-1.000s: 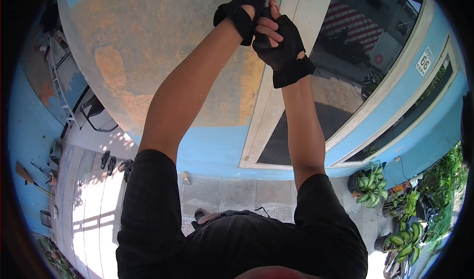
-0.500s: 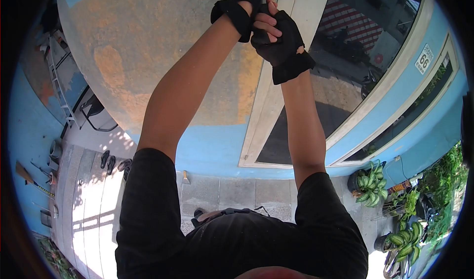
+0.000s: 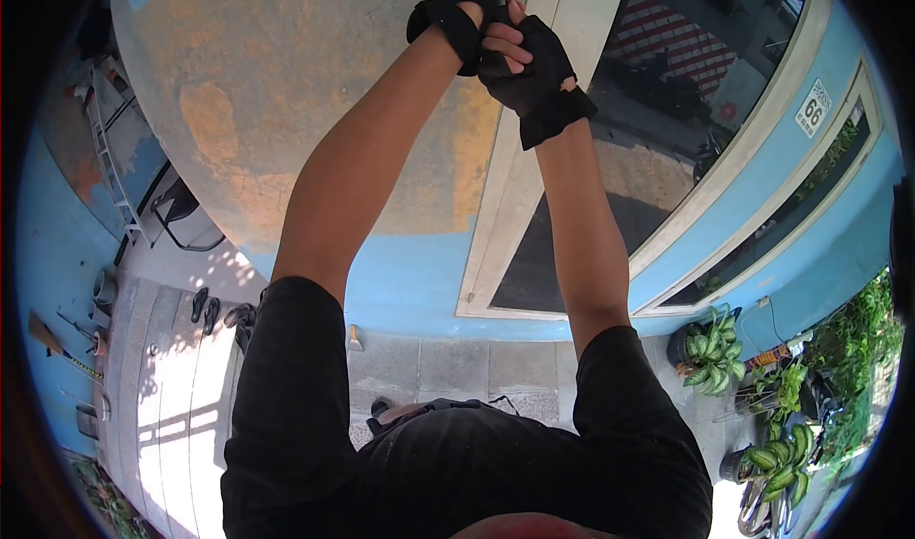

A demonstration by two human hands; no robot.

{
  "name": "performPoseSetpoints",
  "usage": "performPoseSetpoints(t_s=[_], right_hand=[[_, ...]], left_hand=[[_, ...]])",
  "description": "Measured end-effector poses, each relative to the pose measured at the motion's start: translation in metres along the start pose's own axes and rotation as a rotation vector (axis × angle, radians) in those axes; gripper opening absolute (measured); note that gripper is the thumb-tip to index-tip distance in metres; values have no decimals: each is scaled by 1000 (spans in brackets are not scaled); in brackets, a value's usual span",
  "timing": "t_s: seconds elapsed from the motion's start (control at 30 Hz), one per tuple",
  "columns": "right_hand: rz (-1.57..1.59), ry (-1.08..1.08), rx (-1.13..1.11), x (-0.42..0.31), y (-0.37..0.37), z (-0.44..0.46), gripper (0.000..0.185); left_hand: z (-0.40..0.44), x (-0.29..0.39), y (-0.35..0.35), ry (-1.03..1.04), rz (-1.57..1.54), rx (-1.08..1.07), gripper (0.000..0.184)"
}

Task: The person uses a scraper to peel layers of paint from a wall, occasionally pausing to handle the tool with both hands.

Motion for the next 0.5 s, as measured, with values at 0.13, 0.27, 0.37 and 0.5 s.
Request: performPoseSetpoints(t_s=[0.13,0.27,0.37,0.5], right_hand=[[-15,27,2,6,12,-6,13],[-59,42,-13,-6,-3,8,14],[18,-20,84,-2,5,12,16],[71,73,-142,-3,-9,11,23]], left_hand=[[-5,-2,-2,70,213,163,30],[-23,22,20,-200,141,151,30],[-28,25,21,-232,79,106,32],[59,-9,-73,141,706,133,35]])
Point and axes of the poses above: each hand's wrist, its own z-axis towards the middle knuckle, its own y-axis out of the palm, x = y × z, the point moved 3 cm from there along z, towards the middle knuckle, and after that the axes turned 15 degrees about -x, right-handed, at the moved point
